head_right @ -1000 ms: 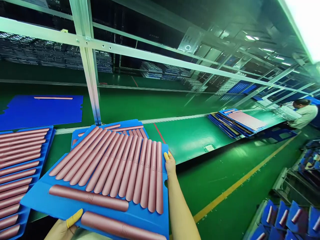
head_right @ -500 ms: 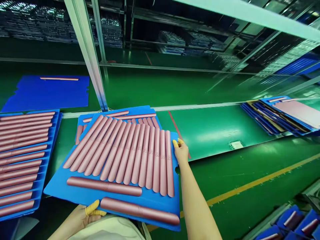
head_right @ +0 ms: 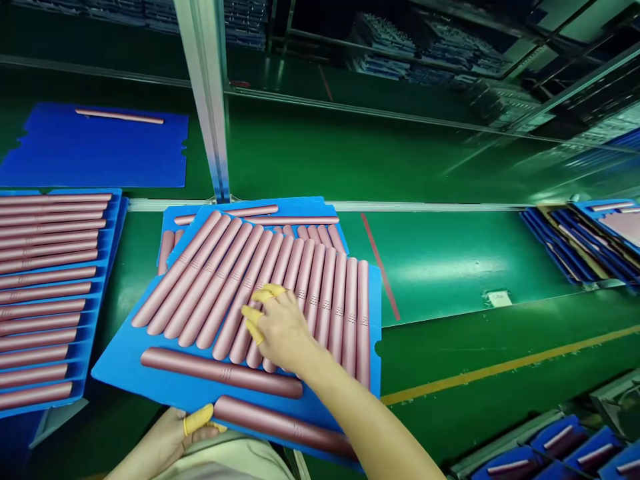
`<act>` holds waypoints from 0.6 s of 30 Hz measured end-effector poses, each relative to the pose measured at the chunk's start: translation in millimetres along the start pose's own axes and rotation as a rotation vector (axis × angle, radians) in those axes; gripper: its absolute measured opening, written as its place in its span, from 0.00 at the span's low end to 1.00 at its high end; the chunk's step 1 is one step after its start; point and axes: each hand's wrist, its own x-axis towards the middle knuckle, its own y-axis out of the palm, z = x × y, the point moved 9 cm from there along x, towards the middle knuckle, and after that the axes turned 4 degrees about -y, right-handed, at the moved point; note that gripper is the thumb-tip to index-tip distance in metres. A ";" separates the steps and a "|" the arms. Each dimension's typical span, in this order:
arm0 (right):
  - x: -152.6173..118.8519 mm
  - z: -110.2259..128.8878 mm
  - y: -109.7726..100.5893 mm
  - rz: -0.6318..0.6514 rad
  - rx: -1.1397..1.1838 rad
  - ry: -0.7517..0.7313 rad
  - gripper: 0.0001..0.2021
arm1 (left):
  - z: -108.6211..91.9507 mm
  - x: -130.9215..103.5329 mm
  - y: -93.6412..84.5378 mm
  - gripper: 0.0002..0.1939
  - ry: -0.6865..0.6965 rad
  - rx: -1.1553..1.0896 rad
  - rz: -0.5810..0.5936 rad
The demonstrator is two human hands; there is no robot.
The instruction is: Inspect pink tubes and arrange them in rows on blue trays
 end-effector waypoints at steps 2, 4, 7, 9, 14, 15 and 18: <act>14.2 13.8 22.8 0.136 0.002 -0.065 0.10 | -0.6 0.3 0.0 0.23 0.005 0.028 -0.003; 20.9 17.0 40.0 0.263 0.002 -0.108 0.10 | -0.6 1.2 -0.3 0.24 0.010 0.032 -0.003; 25.1 14.4 51.6 0.389 0.014 -0.122 0.11 | -0.8 0.7 1.3 0.21 0.012 0.015 0.014; 27.4 12.8 52.8 0.436 0.015 -0.101 0.13 | -3.9 -1.8 5.3 0.19 0.027 0.014 0.045; 30.2 15.5 55.7 0.501 -0.010 -0.082 0.19 | -13.5 -8.9 14.3 0.20 0.058 0.037 0.084; 29.8 16.3 56.4 0.499 -0.014 -0.086 0.19 | -13.7 -9.0 14.7 0.20 0.056 0.049 0.078; 27.1 17.3 54.8 0.451 -0.002 -0.094 0.18 | -10.7 -6.1 9.4 0.19 0.053 0.064 0.017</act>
